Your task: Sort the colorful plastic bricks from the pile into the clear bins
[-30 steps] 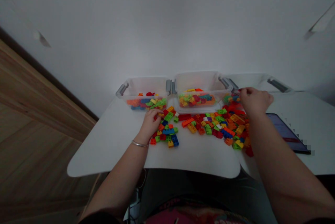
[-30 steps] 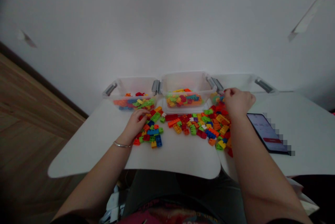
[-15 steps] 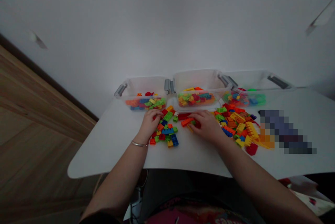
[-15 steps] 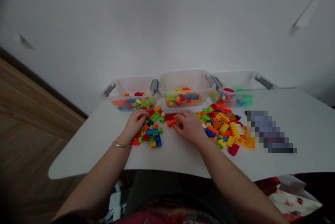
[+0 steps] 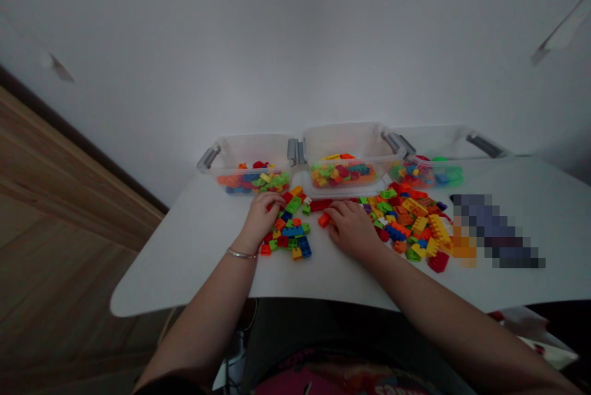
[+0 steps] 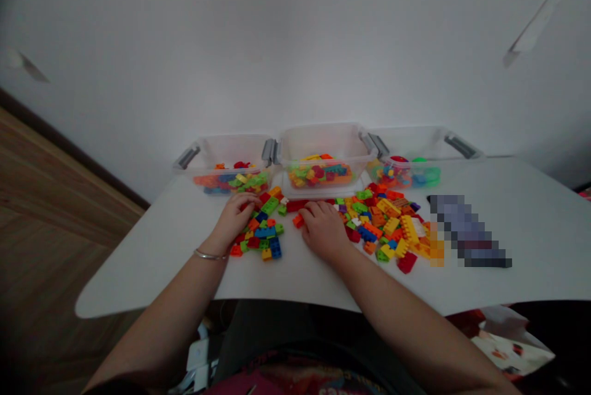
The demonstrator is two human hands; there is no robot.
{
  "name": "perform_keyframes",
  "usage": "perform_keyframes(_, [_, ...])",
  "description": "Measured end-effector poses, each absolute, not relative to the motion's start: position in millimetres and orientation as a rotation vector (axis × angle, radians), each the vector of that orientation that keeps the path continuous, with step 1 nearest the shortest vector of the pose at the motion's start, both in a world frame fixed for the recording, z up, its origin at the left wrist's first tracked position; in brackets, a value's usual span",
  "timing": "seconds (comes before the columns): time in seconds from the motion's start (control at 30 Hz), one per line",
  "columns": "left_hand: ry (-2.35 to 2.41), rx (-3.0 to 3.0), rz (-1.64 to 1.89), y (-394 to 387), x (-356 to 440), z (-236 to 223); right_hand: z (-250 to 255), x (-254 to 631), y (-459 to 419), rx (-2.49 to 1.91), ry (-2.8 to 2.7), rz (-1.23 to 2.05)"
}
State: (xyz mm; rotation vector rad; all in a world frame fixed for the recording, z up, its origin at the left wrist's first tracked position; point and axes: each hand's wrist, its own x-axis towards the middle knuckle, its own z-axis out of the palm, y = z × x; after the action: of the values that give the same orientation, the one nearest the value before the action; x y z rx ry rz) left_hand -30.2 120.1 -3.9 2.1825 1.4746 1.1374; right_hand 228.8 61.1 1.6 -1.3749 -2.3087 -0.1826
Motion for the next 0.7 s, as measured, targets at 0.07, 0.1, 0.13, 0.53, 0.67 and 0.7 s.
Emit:
perform_keyframes(0.07, [1.465,2.193,1.135,120.2,-30.3,-3.7,1.4,227.5,62.1,-1.356,-2.316,-0.194])
perform_keyframes(0.1, [1.462,2.195,1.134,120.2,-30.3,-3.7,1.5,227.3,62.6,-1.347,-2.317,-0.194])
perform_keyframes(0.13, [1.461,2.197,1.133,120.3,-30.3,-3.7,1.7,227.4,63.0,-1.336,-2.321,-0.189])
perform_keyframes(0.53, [1.461,2.199,1.133,119.3,-29.2,-0.6,-0.2,224.9,67.5,-1.293,-2.315,-0.184])
perform_keyframes(0.67, [1.460,2.203,1.135,118.8,-28.5,0.9,0.1,225.8,67.4,-1.266,-2.286,-0.138])
perform_keyframes(0.7, [1.461,2.202,1.135,118.8,-28.4,0.9,0.6,226.6,67.2,-1.251,-2.268,-0.117])
